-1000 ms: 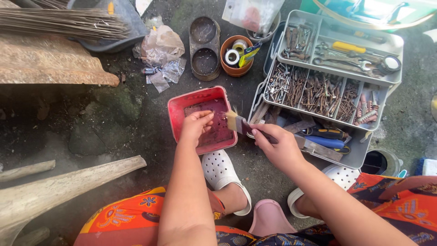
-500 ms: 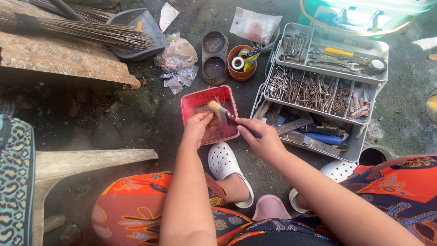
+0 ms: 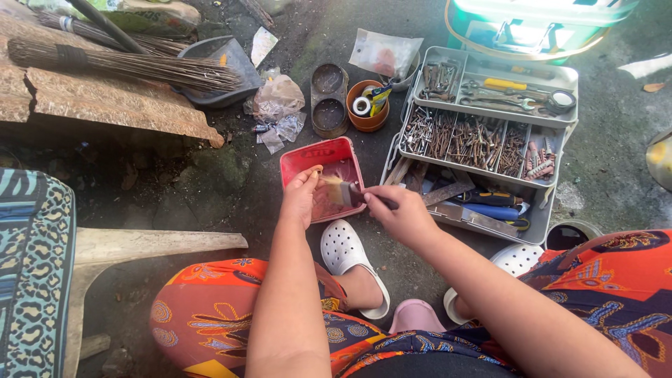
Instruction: The person sits on a low stool and picks rusty nails and screws one at a time from a red container filled with water, brushes dirt off each piece with a paintbrush, and places the cleaned pieces into the compartments of a plastic toolbox organizer on the ground.
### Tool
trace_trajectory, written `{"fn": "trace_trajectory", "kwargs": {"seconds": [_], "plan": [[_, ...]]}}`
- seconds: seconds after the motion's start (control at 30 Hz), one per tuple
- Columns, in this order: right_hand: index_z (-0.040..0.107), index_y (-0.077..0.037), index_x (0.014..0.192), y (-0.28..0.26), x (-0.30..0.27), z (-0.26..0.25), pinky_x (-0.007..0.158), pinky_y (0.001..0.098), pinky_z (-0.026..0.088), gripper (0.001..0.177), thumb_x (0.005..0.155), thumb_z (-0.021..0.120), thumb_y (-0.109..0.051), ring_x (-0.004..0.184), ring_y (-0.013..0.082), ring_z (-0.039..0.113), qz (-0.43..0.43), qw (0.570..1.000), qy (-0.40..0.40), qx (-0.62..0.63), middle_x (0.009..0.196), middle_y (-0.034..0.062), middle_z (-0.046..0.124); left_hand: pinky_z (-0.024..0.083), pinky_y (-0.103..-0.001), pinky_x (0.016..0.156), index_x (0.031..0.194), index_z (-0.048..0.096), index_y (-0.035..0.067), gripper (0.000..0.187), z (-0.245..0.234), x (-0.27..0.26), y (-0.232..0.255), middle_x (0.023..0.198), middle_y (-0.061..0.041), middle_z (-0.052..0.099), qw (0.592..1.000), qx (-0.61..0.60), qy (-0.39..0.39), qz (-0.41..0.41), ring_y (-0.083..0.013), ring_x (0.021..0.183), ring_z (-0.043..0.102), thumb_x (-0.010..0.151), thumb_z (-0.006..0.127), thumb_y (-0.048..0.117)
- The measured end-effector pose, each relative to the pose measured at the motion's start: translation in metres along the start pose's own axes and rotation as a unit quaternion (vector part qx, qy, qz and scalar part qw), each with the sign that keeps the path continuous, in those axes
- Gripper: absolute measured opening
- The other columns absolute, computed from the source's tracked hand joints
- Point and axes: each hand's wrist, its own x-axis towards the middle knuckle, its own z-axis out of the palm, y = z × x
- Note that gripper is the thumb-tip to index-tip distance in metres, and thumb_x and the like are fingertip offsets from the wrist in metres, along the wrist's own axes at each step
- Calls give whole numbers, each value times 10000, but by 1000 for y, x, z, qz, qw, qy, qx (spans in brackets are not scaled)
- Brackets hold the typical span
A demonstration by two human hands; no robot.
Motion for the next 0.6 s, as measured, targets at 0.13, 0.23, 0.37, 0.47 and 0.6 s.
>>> {"fn": "trace_trajectory", "kwargs": {"seconds": [0.13, 0.23, 0.37, 0.47, 0.6], "plan": [[739, -71, 1164, -3, -1, -5, 718, 314, 587, 241, 956, 677, -178, 779, 176, 734, -70, 995, 35, 55, 914, 119, 745, 526, -248, 708, 1254, 691, 141, 260, 2, -3, 5, 1026, 38, 701, 1000, -24, -13, 2, -70, 854, 638, 1028, 595, 224], [755, -66, 1130, -7, -2, -7, 735, 332, 582, 225, 939, 694, -168, 784, 212, 746, -76, 997, 3, -12, 895, 135, 759, 539, -262, 746, 1251, 680, 134, 263, 3, -5, 10, 1017, 25, 714, 998, -58, -37, 1, -92, 844, 639, 1022, 587, 223], [748, -62, 1131, -10, -2, -7, 757, 343, 579, 228, 943, 682, -174, 816, 250, 750, -109, 993, 37, 0, 909, 140, 755, 522, -281, 759, 1256, 682, 96, 265, 3, -8, 12, 1035, 5, 717, 998, -30, -51, 2, -102, 851, 614, 1032, 603, 214], [752, -44, 1113, -11, 2, -10, 789, 354, 571, 214, 948, 695, -168, 883, 283, 737, -144, 987, 63, -43, 970, 160, 751, 546, -291, 775, 1248, 680, 84, 268, 6, -10, 11, 1061, -6, 719, 996, -24, -80, -20, -118, 895, 652, 1014, 606, 190], [753, -37, 1084, -13, 4, -13, 805, 351, 571, 186, 960, 694, -162, 896, 278, 744, -155, 982, 101, -34, 976, 153, 760, 536, -278, 746, 1274, 679, 90, 288, 9, -10, 10, 1078, 0, 705, 997, 0, -74, -22, -104, 906, 638, 1006, 614, 172]]}}
